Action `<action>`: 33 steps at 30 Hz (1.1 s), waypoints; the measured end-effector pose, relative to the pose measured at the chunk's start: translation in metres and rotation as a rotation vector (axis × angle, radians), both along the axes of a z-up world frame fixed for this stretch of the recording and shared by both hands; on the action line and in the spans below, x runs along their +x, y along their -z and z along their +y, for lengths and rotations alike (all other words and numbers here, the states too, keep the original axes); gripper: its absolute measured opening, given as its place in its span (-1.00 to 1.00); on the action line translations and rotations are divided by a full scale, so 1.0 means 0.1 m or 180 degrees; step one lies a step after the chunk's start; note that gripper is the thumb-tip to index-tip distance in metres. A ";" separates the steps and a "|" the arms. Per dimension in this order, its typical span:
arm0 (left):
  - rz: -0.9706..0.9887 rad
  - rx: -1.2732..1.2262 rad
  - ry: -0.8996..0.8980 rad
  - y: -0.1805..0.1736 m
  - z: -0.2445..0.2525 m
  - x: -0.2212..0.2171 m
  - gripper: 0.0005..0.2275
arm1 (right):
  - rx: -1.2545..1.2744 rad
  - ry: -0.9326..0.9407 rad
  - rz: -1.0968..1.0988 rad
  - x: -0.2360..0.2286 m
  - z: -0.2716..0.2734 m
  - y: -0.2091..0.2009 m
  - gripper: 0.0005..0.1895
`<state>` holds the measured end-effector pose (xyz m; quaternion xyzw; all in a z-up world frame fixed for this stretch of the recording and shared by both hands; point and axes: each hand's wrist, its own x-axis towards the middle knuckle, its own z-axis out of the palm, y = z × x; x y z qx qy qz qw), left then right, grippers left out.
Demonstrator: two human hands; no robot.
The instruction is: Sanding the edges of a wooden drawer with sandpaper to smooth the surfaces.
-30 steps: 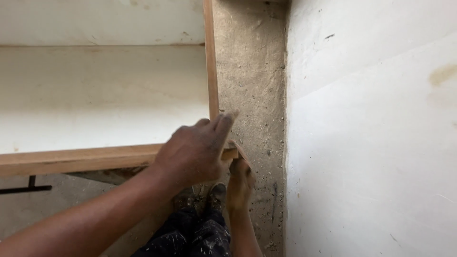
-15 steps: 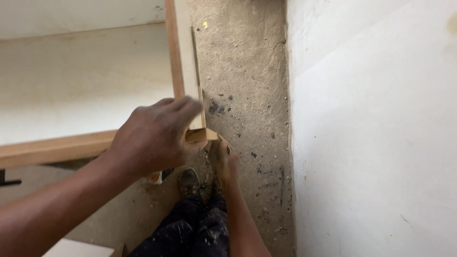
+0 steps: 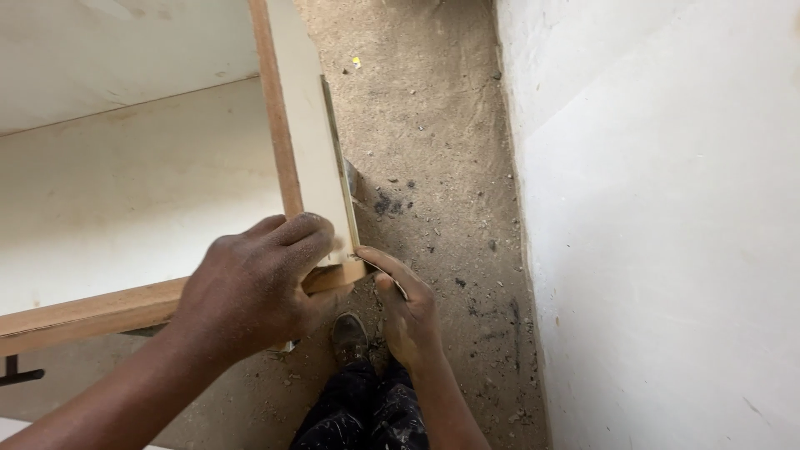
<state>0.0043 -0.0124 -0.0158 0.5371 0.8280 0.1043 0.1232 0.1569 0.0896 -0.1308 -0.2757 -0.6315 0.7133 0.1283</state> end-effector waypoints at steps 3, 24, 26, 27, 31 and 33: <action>-0.0197 -0.0295 -0.0249 -0.14 0.09 0.00 -0.31 | 0.0264 -0.0449 -0.0264 -0.02 0.06 0.47 -0.32; -0.0703 -0.0588 0.0097 0.02 0.01 -0.10 -0.84 | -0.0582 0.0540 -0.1046 -0.11 -0.38 0.12 -0.19; -0.0703 -0.0690 0.0052 -0.05 0.00 -0.08 -0.86 | -0.0514 0.0668 -0.0788 -0.17 -0.52 -0.60 -0.11; -0.0680 -0.0738 -0.0005 -0.07 0.02 -0.06 -0.85 | -0.0392 0.0786 -0.0503 -0.19 -0.55 -0.95 -0.04; -0.0637 -0.0652 0.0030 -0.01 0.05 -0.09 -0.87 | 0.0423 0.1433 0.0742 -0.21 -0.73 -0.10 -0.32; -0.0718 -0.0730 0.0042 -0.04 0.04 -0.10 -0.88 | -0.0563 0.1088 -0.1010 -0.28 -0.59 0.43 -0.28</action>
